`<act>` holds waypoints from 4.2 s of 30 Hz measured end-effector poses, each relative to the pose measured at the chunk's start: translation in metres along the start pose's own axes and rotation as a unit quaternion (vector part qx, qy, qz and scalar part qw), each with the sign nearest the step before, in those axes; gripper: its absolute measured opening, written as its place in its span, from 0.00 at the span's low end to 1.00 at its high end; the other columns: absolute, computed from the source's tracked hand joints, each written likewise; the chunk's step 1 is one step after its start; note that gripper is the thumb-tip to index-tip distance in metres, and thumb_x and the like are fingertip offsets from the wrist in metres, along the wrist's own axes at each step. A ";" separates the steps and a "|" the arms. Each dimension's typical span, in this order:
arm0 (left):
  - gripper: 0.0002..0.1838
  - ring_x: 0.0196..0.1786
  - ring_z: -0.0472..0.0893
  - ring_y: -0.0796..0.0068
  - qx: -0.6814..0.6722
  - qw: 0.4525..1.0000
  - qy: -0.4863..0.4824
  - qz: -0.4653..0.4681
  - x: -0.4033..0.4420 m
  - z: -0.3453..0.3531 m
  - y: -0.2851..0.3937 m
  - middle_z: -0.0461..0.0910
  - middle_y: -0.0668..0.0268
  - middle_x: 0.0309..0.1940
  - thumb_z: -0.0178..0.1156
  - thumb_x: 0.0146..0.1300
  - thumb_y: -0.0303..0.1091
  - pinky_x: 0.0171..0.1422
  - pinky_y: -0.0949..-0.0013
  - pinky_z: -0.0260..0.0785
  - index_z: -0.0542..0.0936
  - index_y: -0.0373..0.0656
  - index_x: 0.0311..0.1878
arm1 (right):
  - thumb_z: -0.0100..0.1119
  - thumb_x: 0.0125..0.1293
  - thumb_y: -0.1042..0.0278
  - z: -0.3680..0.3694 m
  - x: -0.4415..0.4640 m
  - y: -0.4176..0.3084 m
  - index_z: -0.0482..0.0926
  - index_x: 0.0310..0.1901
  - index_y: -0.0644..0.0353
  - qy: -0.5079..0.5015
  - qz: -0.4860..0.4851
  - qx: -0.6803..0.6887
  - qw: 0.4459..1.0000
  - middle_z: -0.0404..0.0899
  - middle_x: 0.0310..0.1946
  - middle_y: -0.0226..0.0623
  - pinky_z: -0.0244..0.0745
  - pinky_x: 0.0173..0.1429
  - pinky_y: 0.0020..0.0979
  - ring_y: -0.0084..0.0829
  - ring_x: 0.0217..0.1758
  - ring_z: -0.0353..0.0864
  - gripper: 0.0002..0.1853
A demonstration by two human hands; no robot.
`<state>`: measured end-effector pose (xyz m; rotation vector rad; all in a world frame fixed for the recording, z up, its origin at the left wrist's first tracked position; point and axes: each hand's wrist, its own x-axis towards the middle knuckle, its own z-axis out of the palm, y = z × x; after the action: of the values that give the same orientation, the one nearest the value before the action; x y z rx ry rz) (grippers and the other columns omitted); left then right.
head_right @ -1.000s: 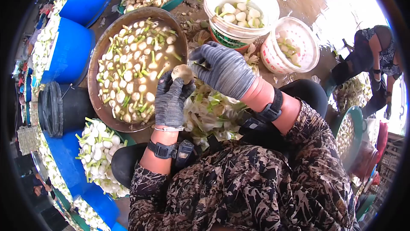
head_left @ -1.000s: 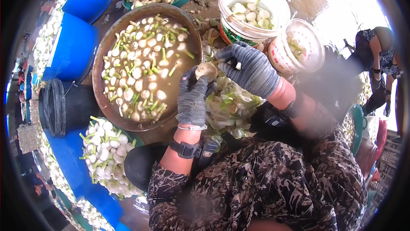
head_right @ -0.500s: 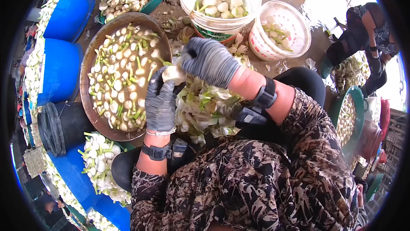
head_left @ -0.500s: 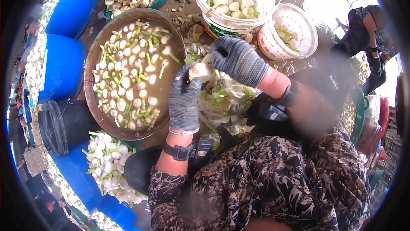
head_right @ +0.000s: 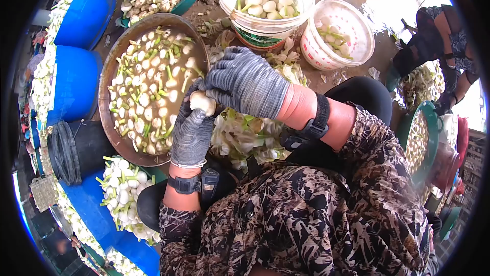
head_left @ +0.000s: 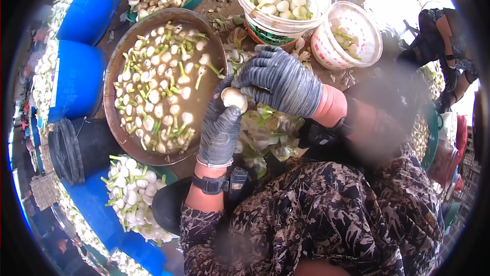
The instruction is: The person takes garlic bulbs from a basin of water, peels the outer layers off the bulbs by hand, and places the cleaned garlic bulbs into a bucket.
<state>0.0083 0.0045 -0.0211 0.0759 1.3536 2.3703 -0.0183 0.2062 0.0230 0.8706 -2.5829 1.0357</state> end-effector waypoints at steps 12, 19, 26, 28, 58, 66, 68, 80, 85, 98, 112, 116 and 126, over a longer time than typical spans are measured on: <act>0.33 0.61 0.72 0.69 0.269 0.959 -0.085 -0.002 -0.008 0.014 0.025 0.72 0.58 0.60 0.57 0.63 0.38 0.69 0.67 0.62 0.64 0.34 0.69 | 0.60 0.62 0.65 0.017 -0.011 -0.006 0.77 0.36 0.59 -0.014 0.126 0.097 0.987 0.80 0.27 0.47 0.75 0.36 0.44 0.52 0.32 0.80 0.07; 0.35 0.61 0.71 0.68 0.325 0.942 -0.049 0.062 -0.007 0.007 0.013 0.72 0.56 0.59 0.59 0.65 0.42 0.69 0.65 0.62 0.61 0.37 0.71 | 0.60 0.65 0.67 0.012 -0.014 0.001 0.76 0.38 0.60 -0.017 0.137 0.298 0.944 0.80 0.29 0.45 0.75 0.38 0.40 0.49 0.32 0.79 0.06; 0.28 0.57 0.75 0.71 0.439 0.898 -0.020 -0.023 -0.009 0.008 0.017 0.76 0.60 0.54 0.61 0.65 0.39 0.65 0.68 0.66 0.69 0.37 0.65 | 0.63 0.65 0.69 0.020 -0.013 -0.002 0.77 0.42 0.63 -0.029 0.165 0.075 0.983 0.81 0.33 0.43 0.76 0.42 0.35 0.38 0.36 0.82 0.09; 0.28 0.57 0.76 0.67 0.476 0.879 -0.024 0.034 -0.009 0.008 0.014 0.75 0.56 0.56 0.59 0.64 0.33 0.64 0.66 0.67 0.67 0.36 0.66 | 0.63 0.66 0.67 0.025 -0.014 0.012 0.77 0.44 0.64 -0.042 0.225 0.147 0.962 0.81 0.34 0.42 0.76 0.43 0.34 0.34 0.37 0.82 0.11; 0.24 0.61 0.75 0.66 -0.106 0.993 0.051 -0.017 0.001 -0.011 -0.008 0.72 0.59 0.60 0.57 0.71 0.37 0.66 0.62 0.70 0.67 0.38 0.66 | 0.69 0.58 0.54 0.001 -0.013 0.012 0.75 0.56 0.60 -0.033 0.145 0.114 0.982 0.80 0.42 0.48 0.77 0.49 0.39 0.45 0.44 0.82 0.28; 0.27 0.62 0.74 0.63 -0.077 0.996 0.024 -0.034 0.005 -0.012 -0.020 0.72 0.57 0.60 0.58 0.70 0.39 0.68 0.56 0.68 0.66 0.38 0.68 | 0.67 0.60 0.69 0.021 -0.012 0.011 0.81 0.41 0.62 0.058 0.011 0.183 0.981 0.79 0.32 0.42 0.75 0.43 0.36 0.43 0.37 0.79 0.10; 0.27 0.61 0.75 0.65 -0.046 0.997 0.040 -0.040 0.004 -0.007 -0.018 0.72 0.58 0.60 0.58 0.70 0.40 0.67 0.57 0.69 0.66 0.37 0.67 | 0.66 0.61 0.69 0.015 -0.013 0.007 0.81 0.41 0.61 0.036 0.057 0.195 0.978 0.80 0.32 0.41 0.75 0.43 0.35 0.40 0.36 0.79 0.09; 0.23 0.61 0.73 0.69 -0.056 0.998 0.018 0.012 0.003 -0.001 -0.005 0.74 0.60 0.58 0.57 0.68 0.31 0.66 0.66 0.69 0.70 0.35 0.64 | 0.58 0.66 0.42 -0.003 -0.015 0.037 0.76 0.48 0.65 -0.038 0.321 -0.048 0.945 0.82 0.35 0.54 0.76 0.49 0.44 0.52 0.44 0.82 0.28; 0.18 0.52 0.76 0.75 -0.046 0.998 0.037 -0.004 0.007 0.019 -0.005 0.75 0.65 0.50 0.62 0.66 0.35 0.58 0.70 0.72 0.74 0.37 0.56 | 0.49 0.65 0.30 -0.006 -0.006 -0.016 0.79 0.43 0.61 -0.125 0.289 0.106 0.943 0.81 0.33 0.52 0.75 0.45 0.43 0.53 0.40 0.81 0.34; 0.23 0.56 0.76 0.70 0.058 0.998 -0.016 0.010 0.008 0.013 -0.013 0.76 0.64 0.55 0.63 0.66 0.38 0.61 0.63 0.71 0.72 0.40 0.62 | 0.44 0.77 0.52 0.041 -0.018 0.008 0.79 0.34 0.61 0.084 0.294 0.345 0.888 0.77 0.21 0.41 0.73 0.33 0.36 0.36 0.24 0.77 0.22; 0.20 0.57 0.76 0.72 0.123 0.984 0.100 0.081 0.009 0.024 -0.013 0.76 0.61 0.56 0.60 0.66 0.27 0.67 0.67 0.67 0.71 0.36 0.60 | 0.65 0.64 0.60 0.002 -0.035 -0.015 0.80 0.38 0.63 0.105 0.322 0.221 0.915 0.81 0.27 0.38 0.76 0.38 0.33 0.29 0.30 0.81 0.13; 0.21 0.56 0.75 0.73 0.246 0.957 0.105 0.110 0.010 0.029 -0.017 0.76 0.63 0.53 0.62 0.63 0.24 0.65 0.68 0.65 0.70 0.37 0.58 | 0.64 0.62 0.63 0.013 -0.036 -0.014 0.80 0.34 0.63 0.128 0.300 0.175 0.929 0.81 0.27 0.47 0.76 0.38 0.39 0.47 0.31 0.81 0.11; 0.23 0.56 0.76 0.70 0.236 0.963 0.040 0.123 0.016 0.013 -0.022 0.75 0.62 0.54 0.66 0.63 0.34 0.66 0.61 0.71 0.71 0.38 0.57 | 0.59 0.62 0.66 0.026 -0.037 0.033 0.76 0.34 0.63 0.138 0.335 0.116 0.925 0.79 0.26 0.51 0.75 0.38 0.42 0.51 0.31 0.79 0.09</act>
<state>0.0042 0.0306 -0.0346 0.3016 2.0286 2.2012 -0.0085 0.2236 -0.0293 -0.1693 -2.5737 1.5228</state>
